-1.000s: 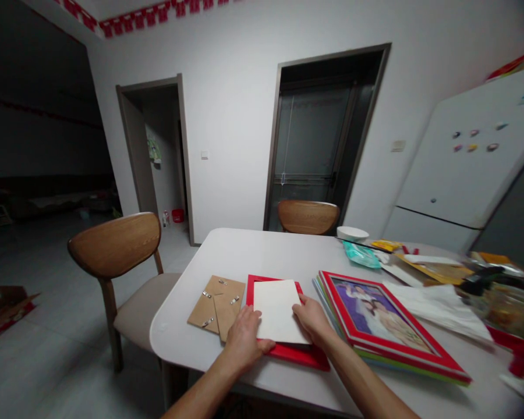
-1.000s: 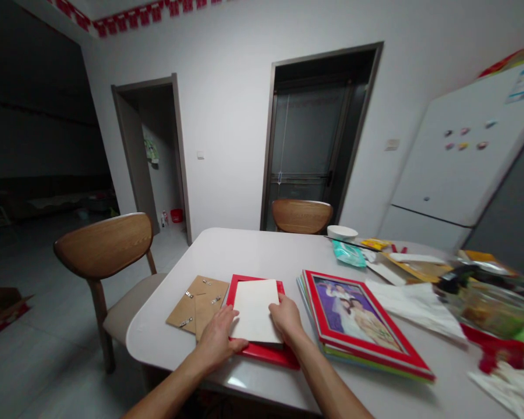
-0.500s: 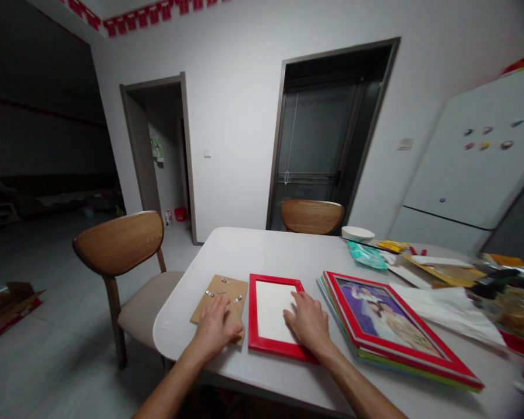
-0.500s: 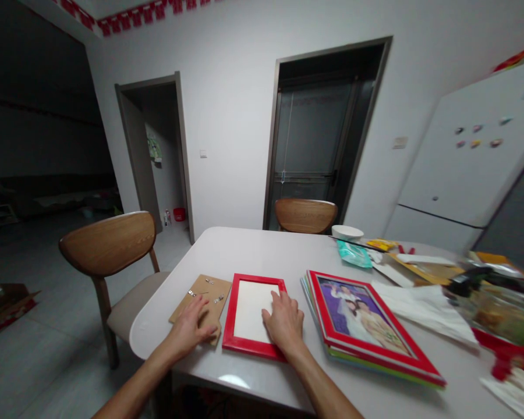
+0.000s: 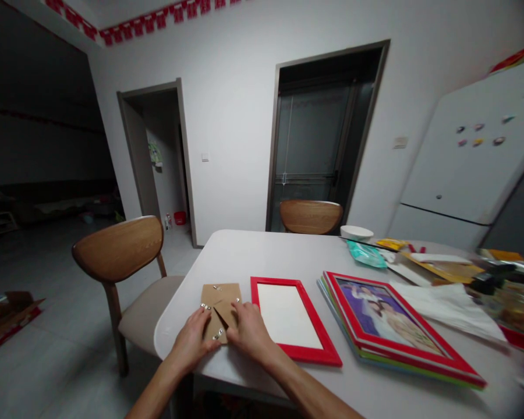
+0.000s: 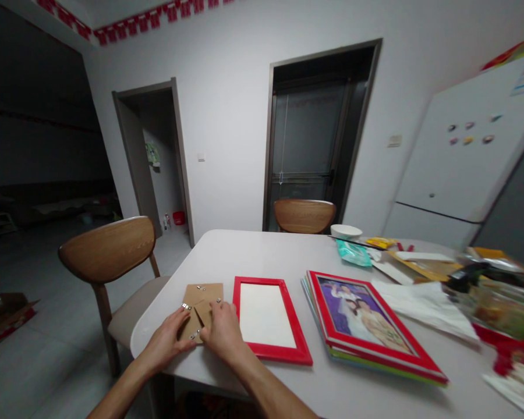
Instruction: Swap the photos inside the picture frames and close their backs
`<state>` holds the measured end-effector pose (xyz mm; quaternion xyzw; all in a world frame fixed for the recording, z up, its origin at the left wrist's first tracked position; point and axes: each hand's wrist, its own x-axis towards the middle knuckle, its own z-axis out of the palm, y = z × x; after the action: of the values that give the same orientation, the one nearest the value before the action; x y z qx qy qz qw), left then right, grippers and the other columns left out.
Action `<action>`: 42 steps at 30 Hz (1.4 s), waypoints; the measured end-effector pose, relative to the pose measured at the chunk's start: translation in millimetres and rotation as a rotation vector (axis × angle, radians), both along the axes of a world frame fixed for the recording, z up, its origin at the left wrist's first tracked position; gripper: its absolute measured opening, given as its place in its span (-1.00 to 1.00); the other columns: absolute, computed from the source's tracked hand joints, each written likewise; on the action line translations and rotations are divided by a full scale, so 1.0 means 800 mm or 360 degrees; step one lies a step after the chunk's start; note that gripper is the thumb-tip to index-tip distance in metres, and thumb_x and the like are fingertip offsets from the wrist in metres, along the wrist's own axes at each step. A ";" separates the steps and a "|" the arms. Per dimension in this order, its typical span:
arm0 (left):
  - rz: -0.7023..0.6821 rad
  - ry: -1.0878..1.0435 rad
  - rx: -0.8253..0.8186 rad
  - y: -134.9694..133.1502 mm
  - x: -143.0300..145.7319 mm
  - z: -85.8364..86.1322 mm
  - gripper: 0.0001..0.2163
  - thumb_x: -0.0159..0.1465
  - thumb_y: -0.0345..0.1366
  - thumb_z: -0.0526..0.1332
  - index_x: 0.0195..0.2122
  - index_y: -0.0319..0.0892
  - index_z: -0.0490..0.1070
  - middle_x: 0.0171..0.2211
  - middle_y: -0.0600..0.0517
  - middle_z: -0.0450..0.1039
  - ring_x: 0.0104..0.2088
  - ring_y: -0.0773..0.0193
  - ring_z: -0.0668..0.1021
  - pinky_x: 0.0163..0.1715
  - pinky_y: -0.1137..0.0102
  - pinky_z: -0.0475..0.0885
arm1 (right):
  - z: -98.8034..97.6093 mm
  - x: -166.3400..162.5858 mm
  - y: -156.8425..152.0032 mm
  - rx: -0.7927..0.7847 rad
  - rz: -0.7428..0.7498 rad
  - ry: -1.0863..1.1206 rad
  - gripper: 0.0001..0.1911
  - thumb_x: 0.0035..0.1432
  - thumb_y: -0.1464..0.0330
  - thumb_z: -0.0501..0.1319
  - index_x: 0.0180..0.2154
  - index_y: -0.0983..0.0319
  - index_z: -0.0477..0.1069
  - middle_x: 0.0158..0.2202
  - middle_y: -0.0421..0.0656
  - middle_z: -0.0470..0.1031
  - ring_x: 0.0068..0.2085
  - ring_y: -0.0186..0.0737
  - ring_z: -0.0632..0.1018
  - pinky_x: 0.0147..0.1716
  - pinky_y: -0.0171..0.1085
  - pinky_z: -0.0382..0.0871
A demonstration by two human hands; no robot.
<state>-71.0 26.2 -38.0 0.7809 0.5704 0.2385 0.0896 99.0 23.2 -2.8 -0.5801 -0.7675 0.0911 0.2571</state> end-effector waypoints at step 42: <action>-0.0653 -0.0246 -0.0221 -0.024 0.125 0.025 -0.79 0.07 -0.31 0.17 -0.24 -0.18 0.33 0.01 -0.07 0.25 0.10 0.19 0.16 0.04 0.33 0.11 | -0.015 0.154 -0.033 0.0097 0.0290 -0.0308 -0.72 0.05 0.33 0.01 -0.23 0.03 0.43 -0.07 -0.16 0.30 -0.06 -0.16 0.27 -0.10 -0.15 0.11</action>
<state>29.2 6.9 -17.7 0.8519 0.4060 0.2344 0.2332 222.5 -3.6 -14.8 -0.5059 -0.8407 0.0344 0.1900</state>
